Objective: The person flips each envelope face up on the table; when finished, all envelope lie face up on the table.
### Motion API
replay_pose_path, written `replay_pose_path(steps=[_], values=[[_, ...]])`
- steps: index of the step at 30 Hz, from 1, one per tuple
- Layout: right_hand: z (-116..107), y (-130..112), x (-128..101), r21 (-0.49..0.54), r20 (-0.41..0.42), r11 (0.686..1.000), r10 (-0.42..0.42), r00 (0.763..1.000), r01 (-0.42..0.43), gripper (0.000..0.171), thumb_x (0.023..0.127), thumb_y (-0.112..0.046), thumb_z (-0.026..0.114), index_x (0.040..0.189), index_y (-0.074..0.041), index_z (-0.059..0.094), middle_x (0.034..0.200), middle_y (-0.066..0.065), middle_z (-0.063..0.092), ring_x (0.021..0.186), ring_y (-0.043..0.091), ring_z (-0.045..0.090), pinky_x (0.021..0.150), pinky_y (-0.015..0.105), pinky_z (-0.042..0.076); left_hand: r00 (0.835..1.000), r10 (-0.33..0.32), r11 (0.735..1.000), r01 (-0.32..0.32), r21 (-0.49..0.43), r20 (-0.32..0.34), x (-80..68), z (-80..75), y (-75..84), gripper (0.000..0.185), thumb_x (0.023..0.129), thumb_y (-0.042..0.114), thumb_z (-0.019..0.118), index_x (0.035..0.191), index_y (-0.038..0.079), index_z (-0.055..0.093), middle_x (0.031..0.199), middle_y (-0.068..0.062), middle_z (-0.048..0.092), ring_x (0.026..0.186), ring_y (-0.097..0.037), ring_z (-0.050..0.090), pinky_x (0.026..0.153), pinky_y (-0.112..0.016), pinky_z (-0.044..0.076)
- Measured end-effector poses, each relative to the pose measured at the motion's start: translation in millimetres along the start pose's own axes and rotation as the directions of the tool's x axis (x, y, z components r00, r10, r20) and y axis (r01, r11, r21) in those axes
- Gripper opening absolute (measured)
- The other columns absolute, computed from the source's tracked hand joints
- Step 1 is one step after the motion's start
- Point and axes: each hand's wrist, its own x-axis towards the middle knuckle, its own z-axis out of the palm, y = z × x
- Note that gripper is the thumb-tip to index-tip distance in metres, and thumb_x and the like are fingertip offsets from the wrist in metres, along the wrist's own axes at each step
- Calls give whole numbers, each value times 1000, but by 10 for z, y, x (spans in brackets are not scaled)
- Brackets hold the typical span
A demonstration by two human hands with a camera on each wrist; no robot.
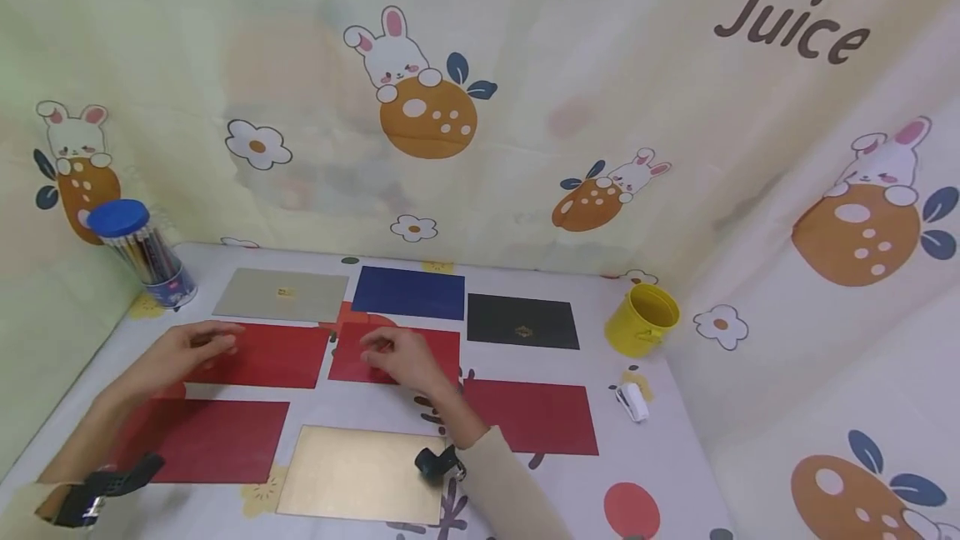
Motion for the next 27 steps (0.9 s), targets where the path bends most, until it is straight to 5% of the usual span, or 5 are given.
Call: replay_pose_path(steps=[12, 21, 27], values=[[-831, 566, -215, -7, -211, 983, 176, 962, -181, 31, 93, -27, 72, 123, -16, 70, 104, -1, 71, 94, 21, 65, 79, 35, 56, 996, 58, 998, -59, 7, 66, 534, 753, 471, 44, 99, 28, 65, 138, 8, 60, 130, -17, 63, 107, -31, 63, 84, -41, 58], [-938, 717, -400, -61, -227, 962, 246, 942, -266, 31, 94, -22, 71, 123, -13, 70, 101, 3, 70, 92, 21, 62, 78, 37, 53, 999, 11, 1000, -11, -9, 48, 655, 956, 484, 41, 101, 23, 62, 138, 5, 60, 127, -15, 65, 110, -31, 62, 86, -42, 57], [-895, 680, -491, -47, -193, 968, 232, 953, -245, 35, 94, -20, 71, 128, -10, 68, 103, 5, 71, 89, 22, 63, 70, 33, 54, 999, -10, 1000, 10, 9, 39, 689, 1031, 506, 42, 100, 25, 63, 137, 4, 61, 127, -16, 65, 108, -30, 63, 86, -43, 57]])
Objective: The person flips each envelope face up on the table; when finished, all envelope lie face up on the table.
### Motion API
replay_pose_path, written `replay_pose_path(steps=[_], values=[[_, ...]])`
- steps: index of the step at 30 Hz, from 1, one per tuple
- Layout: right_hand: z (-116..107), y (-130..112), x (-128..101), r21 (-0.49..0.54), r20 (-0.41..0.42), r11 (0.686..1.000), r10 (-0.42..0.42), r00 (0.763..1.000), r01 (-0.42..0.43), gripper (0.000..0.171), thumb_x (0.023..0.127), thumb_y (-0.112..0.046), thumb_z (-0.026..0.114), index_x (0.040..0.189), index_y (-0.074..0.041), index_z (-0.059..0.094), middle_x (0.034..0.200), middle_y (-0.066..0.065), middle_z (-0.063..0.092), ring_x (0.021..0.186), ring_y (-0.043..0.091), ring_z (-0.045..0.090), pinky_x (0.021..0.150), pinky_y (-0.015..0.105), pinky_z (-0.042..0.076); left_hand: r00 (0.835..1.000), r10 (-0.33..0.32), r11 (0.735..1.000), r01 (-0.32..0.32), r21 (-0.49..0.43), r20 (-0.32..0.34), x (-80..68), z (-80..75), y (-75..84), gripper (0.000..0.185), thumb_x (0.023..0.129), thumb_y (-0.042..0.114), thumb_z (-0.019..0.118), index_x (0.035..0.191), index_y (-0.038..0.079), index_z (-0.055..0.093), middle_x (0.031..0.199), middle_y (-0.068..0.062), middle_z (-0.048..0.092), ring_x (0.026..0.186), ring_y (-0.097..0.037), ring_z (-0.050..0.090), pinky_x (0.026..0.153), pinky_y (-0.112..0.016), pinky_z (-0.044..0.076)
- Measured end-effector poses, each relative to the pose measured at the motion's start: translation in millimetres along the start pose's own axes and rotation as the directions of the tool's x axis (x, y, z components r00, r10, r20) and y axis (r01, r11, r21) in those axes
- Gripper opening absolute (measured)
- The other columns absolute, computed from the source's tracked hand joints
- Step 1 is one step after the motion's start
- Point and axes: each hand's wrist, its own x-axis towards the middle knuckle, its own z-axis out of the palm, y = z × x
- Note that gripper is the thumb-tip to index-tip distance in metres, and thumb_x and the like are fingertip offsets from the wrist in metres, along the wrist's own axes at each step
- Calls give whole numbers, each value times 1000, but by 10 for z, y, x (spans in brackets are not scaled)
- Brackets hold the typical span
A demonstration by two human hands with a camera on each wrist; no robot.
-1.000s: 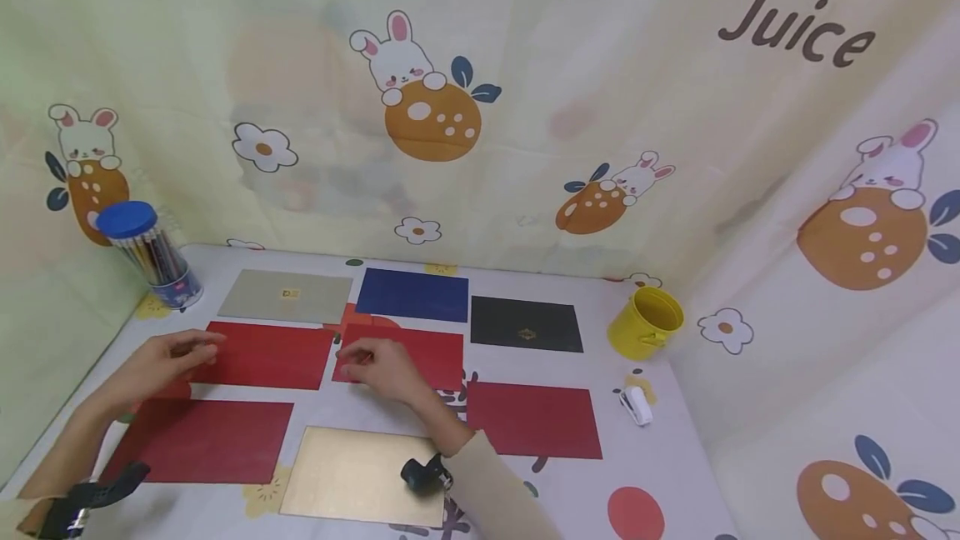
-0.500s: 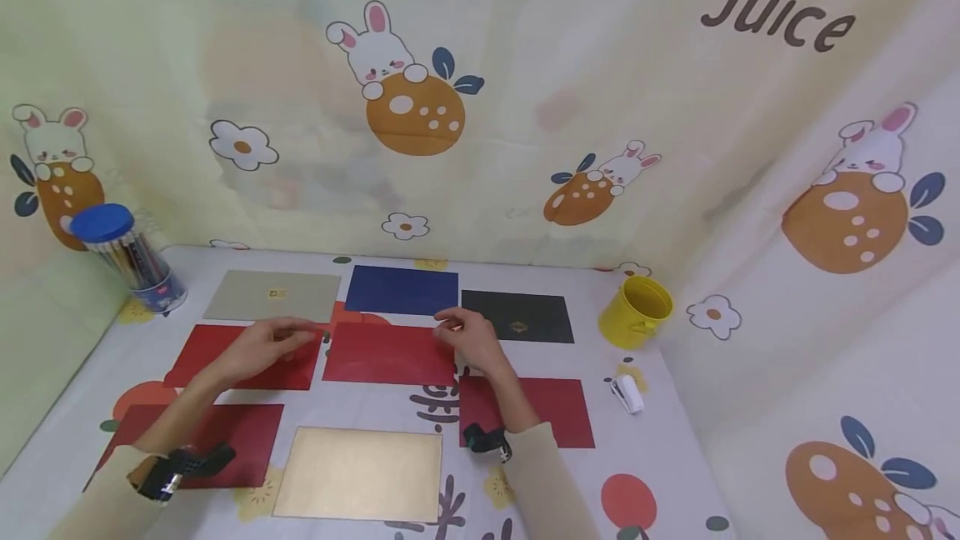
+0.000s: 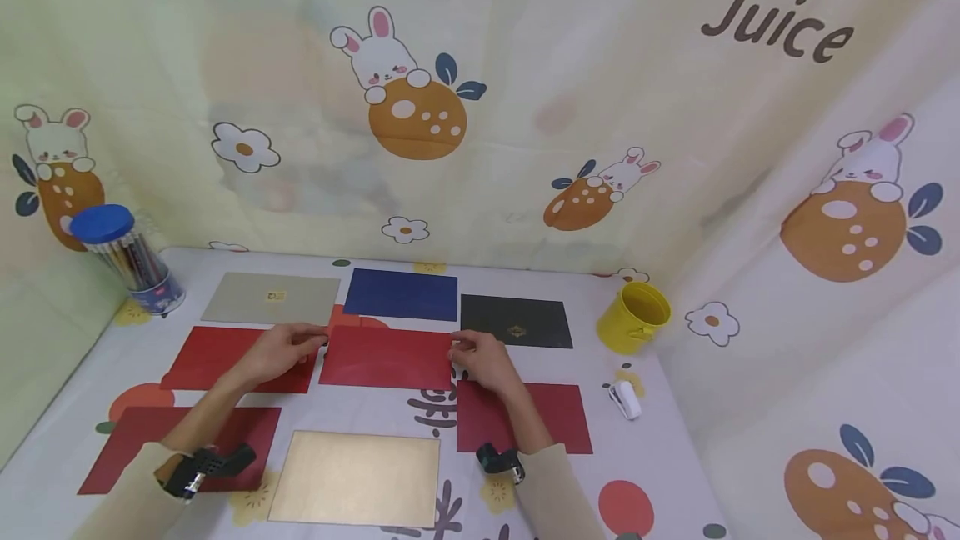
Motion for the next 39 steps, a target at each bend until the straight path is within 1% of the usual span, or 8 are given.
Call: replay_pose_path(steps=[5, 10, 15, 20, 23, 28, 34, 39], values=[[37, 18, -37, 36, -25, 999, 8, 1000, -7, 35, 96, -19, 68, 130, -9, 67, 103, 4, 71, 87, 21, 64, 68, 32, 54, 1000, -6, 1000, 6, 18, -5, 19, 55, 22, 43, 100, 26, 63, 137, 6, 61, 131, -17, 64, 113, -33, 63, 90, -46, 56], [61, 27, -34, 73, -49, 997, 42, 998, -38, 33, 97, -19, 66, 129, -10, 68, 106, 7, 70, 88, 23, 63, 69, 33, 54, 1000, -12, 1000, 12, -18, -4, 14, 70, 23, 42, 100, 24, 62, 137, 5, 61, 133, -17, 63, 120, -37, 59, 92, -47, 55], [94, 25, 12, 118, -88, 991, 77, 993, -66, 31, 97, -22, 66, 126, -10, 70, 119, 10, 69, 104, 27, 62, 84, 41, 54, 1000, -17, 998, 16, -56, -18, 14, 61, 9, 39, 100, 24, 63, 135, 5, 63, 128, -16, 65, 114, -33, 62, 90, -43, 56], [115, 58, 39, 234, -86, 961, 170, 982, -146, 34, 95, -24, 69, 127, -11, 70, 122, 9, 68, 110, 29, 61, 95, 46, 51, 999, -36, 997, 34, -71, -24, 17, 84, 18, 40, 100, 23, 64, 135, 5, 63, 119, -14, 68, 101, -27, 63, 79, -35, 56], [115, 80, 44, 292, -77, 939, 210, 975, -180, 36, 95, -25, 70, 128, -11, 69, 118, 9, 68, 106, 28, 62, 90, 41, 53, 999, -45, 994, 42, -101, -27, 13, 94, 36, 39, 100, 22, 64, 135, 4, 63, 111, -12, 70, 93, -25, 62, 75, -32, 53], [98, 97, 47, 351, -84, 916, 236, 968, -193, 38, 94, -25, 71, 129, -10, 69, 115, 9, 68, 102, 27, 62, 80, 32, 52, 999, -39, 989, 34, -146, -33, 2, 84, 52, 38, 101, 20, 62, 134, 2, 63, 115, -13, 70, 93, -23, 65, 80, -34, 57], [90, 113, 62, 364, -110, 918, 210, 971, -157, 34, 95, -24, 69, 125, -7, 71, 121, 10, 68, 106, 27, 60, 80, 31, 50, 1000, -18, 979, 14, -201, -21, 3, 80, 49, 39, 101, 18, 62, 134, -1, 62, 119, -16, 70, 100, -26, 69, 85, -35, 58], [87, 120, 59, 364, -104, 919, 199, 974, -149, 33, 96, -26, 69, 123, -8, 73, 116, 10, 69, 104, 26, 58, 75, 29, 47, 1000, -20, 975, 18, -222, -10, 6, 82, 50, 40, 101, 19, 62, 136, -1, 60, 122, -18, 69, 104, -29, 70, 89, -38, 57]])
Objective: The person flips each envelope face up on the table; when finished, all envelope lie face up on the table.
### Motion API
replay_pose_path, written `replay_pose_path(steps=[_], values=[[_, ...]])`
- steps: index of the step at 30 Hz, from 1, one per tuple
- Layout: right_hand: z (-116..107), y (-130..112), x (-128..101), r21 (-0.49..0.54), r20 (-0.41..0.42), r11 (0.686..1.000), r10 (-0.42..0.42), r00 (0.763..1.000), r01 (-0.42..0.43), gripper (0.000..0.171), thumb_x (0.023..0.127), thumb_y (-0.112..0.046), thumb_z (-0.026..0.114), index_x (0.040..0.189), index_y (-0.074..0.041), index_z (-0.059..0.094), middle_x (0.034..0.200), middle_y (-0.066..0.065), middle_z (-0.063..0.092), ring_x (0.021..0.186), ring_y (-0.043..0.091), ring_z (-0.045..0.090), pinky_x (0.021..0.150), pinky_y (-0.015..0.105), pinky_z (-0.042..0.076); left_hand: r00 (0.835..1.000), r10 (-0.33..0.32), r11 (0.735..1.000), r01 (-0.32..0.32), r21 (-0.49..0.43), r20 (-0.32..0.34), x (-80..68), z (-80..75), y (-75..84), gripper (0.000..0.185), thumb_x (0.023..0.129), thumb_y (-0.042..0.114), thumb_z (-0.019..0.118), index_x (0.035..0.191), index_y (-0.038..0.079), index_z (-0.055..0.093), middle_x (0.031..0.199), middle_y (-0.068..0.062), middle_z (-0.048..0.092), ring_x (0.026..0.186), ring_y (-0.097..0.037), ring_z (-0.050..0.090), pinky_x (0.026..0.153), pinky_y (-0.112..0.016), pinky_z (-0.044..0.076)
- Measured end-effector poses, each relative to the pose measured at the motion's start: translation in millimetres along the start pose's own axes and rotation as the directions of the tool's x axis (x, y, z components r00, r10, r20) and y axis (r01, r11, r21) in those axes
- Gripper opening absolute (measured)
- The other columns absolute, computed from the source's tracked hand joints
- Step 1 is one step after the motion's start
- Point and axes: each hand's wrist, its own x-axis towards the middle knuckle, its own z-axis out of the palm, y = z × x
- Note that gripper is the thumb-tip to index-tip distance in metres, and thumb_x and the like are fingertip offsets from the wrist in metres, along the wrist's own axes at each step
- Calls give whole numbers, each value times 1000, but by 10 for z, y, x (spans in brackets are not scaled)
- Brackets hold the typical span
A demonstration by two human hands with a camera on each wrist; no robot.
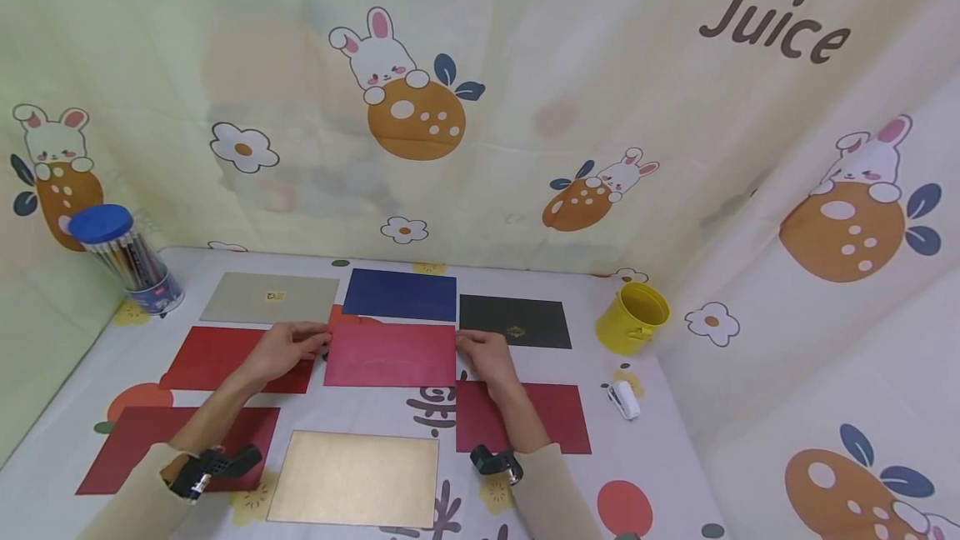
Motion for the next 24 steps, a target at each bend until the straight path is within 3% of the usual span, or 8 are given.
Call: replay_pose_path(steps=[7, 17, 24], values=[[16, 12, 14, 7, 19, 1000, 11, 1000, -11, 32, 97, -25, 68, 124, -10, 72, 110, 10, 69, 96, 26, 62, 72, 29, 49, 1000, -1, 998, 3, 58, -25, 8, 34, 12, 40, 102, 20, 60, 138, 1, 60, 125, -17, 68, 108, -29, 70, 94, -41, 55], [65, -2, 23, -46, 2, 999, 10, 1000, -10, 33, 97, -27, 66, 126, -13, 71, 119, 8, 69, 103, 26, 63, 83, 33, 54, 999, 33, 985, -25, 171, -41, 49, 71, 2, 41, 102, 19, 59, 138, 0, 59, 126, -18, 68, 111, -31, 68, 91, -43, 56], [37, -53, -10, -120, 13, 993, -14, 1000, 16, 33, 97, -28, 66, 127, -14, 70, 122, 7, 68, 108, 27, 61, 90, 42, 53, 999, 37, 986, -34, 166, -13, -6, 6, -14, 45, 102, 23, 61, 141, 2, 57, 128, -17, 67, 112, -33, 67, 89, -42, 57]])
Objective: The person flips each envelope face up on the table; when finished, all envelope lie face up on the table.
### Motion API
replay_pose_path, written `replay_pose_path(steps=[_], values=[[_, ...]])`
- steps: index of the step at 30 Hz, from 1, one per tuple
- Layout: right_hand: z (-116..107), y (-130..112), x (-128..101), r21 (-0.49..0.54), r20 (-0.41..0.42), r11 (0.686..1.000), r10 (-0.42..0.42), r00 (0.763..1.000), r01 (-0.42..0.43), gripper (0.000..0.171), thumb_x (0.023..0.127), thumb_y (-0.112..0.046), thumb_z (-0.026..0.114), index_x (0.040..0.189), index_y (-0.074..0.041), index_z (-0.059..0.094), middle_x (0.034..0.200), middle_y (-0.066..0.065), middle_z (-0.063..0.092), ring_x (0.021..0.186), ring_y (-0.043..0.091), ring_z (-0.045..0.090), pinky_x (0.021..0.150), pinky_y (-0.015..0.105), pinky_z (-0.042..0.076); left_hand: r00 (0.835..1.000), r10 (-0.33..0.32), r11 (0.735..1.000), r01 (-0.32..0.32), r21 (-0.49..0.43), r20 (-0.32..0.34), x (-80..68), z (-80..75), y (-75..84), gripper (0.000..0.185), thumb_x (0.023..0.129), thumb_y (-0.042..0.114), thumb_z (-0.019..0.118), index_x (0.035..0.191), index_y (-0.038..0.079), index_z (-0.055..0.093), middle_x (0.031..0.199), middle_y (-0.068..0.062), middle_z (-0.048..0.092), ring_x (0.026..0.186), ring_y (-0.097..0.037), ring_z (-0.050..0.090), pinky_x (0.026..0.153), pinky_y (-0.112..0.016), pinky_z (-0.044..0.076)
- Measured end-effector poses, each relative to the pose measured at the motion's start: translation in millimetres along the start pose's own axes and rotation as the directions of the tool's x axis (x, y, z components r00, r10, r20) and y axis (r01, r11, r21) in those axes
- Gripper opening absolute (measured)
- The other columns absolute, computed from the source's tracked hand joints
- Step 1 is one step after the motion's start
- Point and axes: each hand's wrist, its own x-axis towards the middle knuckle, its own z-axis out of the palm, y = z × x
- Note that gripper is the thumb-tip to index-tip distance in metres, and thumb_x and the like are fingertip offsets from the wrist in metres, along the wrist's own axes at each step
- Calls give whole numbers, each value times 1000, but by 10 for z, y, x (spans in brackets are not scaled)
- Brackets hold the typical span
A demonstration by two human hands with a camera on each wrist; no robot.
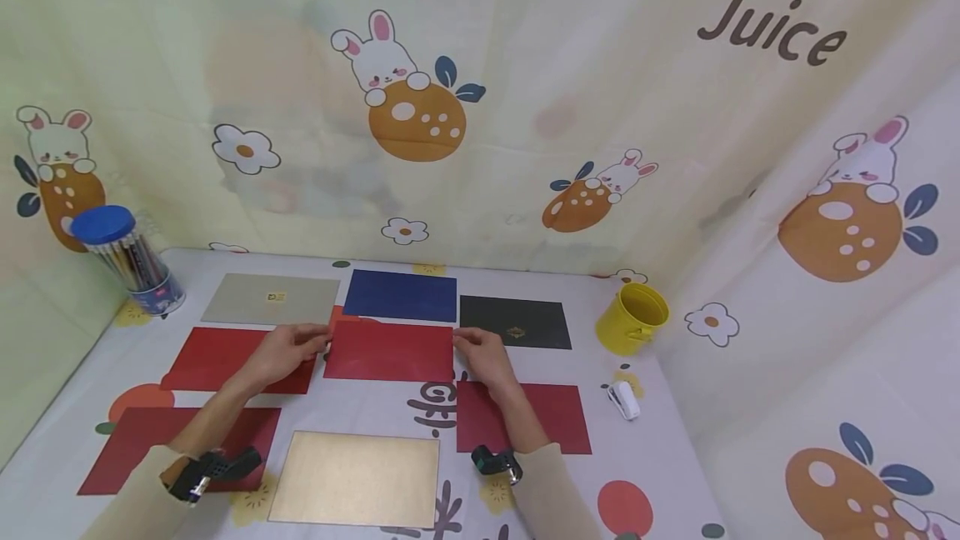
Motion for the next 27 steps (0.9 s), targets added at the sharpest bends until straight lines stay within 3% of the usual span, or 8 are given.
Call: replay_pose_path(steps=[5, 9, 11, 16, 22, 27], values=[[-89, -5, -64, -85, 123, 993, -73, 990, 84, 32, 96, -30, 68, 125, -16, 70, 114, 5, 68, 104, 28, 60, 84, 41, 55, 997, 23, 1000, -23, 7, 73, -67, -93, -2, 44, 100, 25, 63, 140, 5, 59, 116, -11, 71, 94, -23, 69, 81, -35, 58], [-146, -8, -131, -151, 268, 971, -142, 953, 188, 34, 94, -31, 70, 124, -16, 70, 102, 2, 69, 93, 25, 63, 77, 35, 55, 983, 82, 995, -90, 45, 162, -151, -139, 24, 40, 97, 24, 69, 132, 5, 66, 105, -5, 72, 82, -16, 67, 72, -31, 54], [-156, -6, -166, -192, 341, 947, -179, 923, 255, 34, 94, -30, 71, 124, -15, 70, 99, 0, 69, 89, 22, 64, 75, 33, 54, 965, 144, 985, -162, 62, 219, -199, -127, 36, 37, 93, 23, 73, 126, 6, 69, 104, -3, 73, 83, -14, 67, 71, -28, 55], [-109, 28, -259, -268, 483, 893, -200, 852, 361, 28, 93, -29, 72, 119, -20, 72, 94, -7, 68, 82, 15, 62, 71, 27, 52, 894, 263, 951, -304, 58, 363, -327, -42, 47, 43, 81, 24, 85, 119, 8, 73, 102, -1, 74, 79, -9, 67, 70, -24, 55], [-9, -34, -397, -277, 570, 879, -175, 803, 388, 25, 90, -24, 75, 114, -21, 74, 90, -10, 70, 84, 14, 62, 72, 27, 51, 860, 229, 944, -310, 111, 455, -456, 42, 76, 45, 73, 31, 91, 113, 16, 76, 95, 7, 71, 72, -8, 60, 64, -24, 52], [66, -96, -486, -285, 631, 852, -178, 755, 439, 18, 88, -18, 78, 106, -18, 74, 82, -10, 72, 76, 7, 63, 73, 24, 50, 863, 188, 936, -302, 182, 468, -520, 88, 122, 40, 70, 32, 93, 105, 20, 77, 87, 10, 67, 74, -10, 56, 61, -25, 48]])
